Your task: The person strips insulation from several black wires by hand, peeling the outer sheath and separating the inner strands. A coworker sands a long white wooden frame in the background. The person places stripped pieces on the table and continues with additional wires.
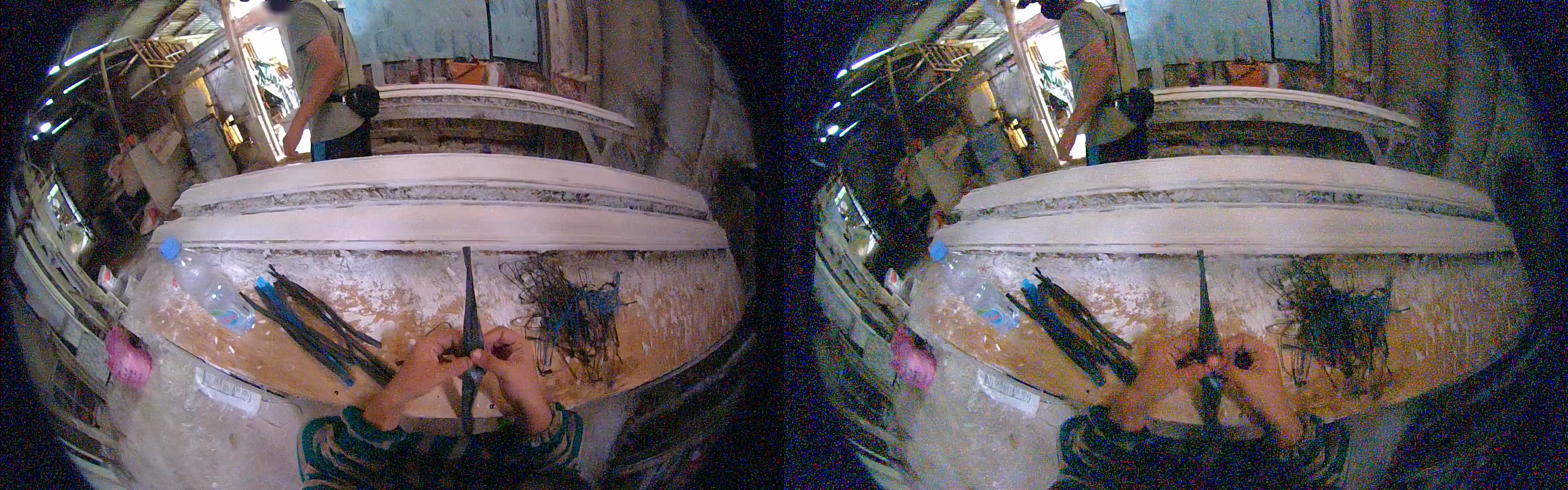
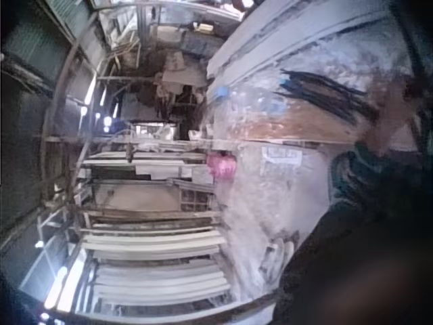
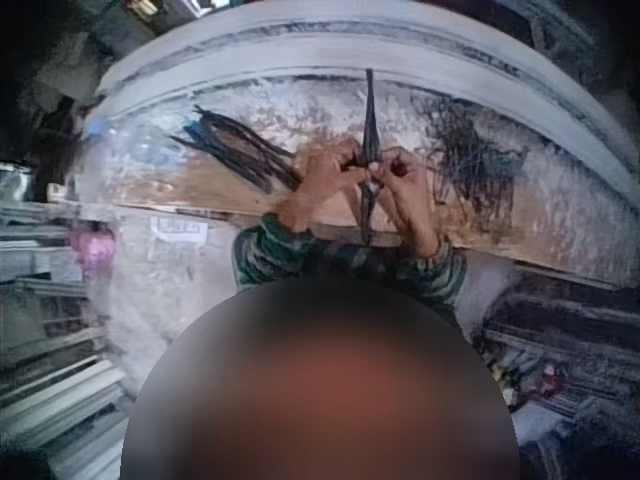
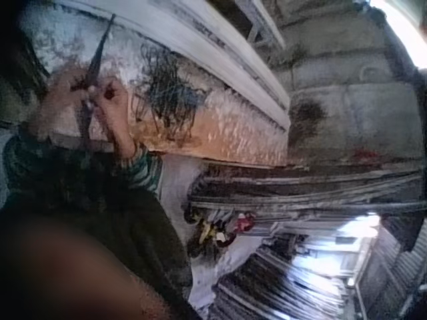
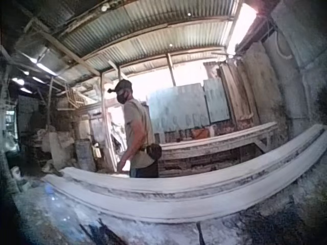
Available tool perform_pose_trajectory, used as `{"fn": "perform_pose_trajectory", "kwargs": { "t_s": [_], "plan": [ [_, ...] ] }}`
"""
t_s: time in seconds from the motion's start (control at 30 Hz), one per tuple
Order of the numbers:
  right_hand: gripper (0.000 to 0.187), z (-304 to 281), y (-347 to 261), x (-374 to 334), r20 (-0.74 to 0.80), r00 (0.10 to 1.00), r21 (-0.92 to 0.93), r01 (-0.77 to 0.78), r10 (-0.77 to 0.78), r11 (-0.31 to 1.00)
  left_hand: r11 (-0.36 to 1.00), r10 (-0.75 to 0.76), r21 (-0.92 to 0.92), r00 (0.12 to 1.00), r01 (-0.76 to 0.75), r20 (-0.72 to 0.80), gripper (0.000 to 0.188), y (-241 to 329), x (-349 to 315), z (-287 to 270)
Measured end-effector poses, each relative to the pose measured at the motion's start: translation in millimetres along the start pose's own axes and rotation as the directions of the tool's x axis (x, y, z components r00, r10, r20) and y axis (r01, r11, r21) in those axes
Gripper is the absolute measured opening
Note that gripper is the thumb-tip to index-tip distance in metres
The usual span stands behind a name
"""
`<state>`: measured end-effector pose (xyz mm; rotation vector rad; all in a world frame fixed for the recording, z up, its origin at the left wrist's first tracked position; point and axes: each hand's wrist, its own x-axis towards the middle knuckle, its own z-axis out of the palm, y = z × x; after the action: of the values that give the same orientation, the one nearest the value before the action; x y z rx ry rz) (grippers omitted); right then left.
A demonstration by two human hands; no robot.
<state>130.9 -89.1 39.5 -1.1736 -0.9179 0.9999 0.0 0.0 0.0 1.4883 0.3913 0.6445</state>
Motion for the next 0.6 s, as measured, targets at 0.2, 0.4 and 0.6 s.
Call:
{"fn": "perform_pose_trajectory", "kwargs": {
  "t_s": [0.2,0.4,0.6],
  "plan": [
    [0.014,-2,2,0,0.010,1.000,-0.030,0.020,-0.020,0.999,0.997,0.075,-0.038,0.997,-0.074,0.033,0.017,16,-5,2],
    [0.013,-1,6,-2,-0.028,0.998,0.045,0.062,-0.061,0.997,0.998,0.061,-0.026,0.998,-0.060,0.026,0.015,14,-3,-1],
    [0.014,-3,12,0,-0.068,0.992,-0.006,0.104,-0.104,0.995,0.997,0.052,-0.052,0.998,-0.054,-0.036,0.018,7,0,-1]
  ]
}}
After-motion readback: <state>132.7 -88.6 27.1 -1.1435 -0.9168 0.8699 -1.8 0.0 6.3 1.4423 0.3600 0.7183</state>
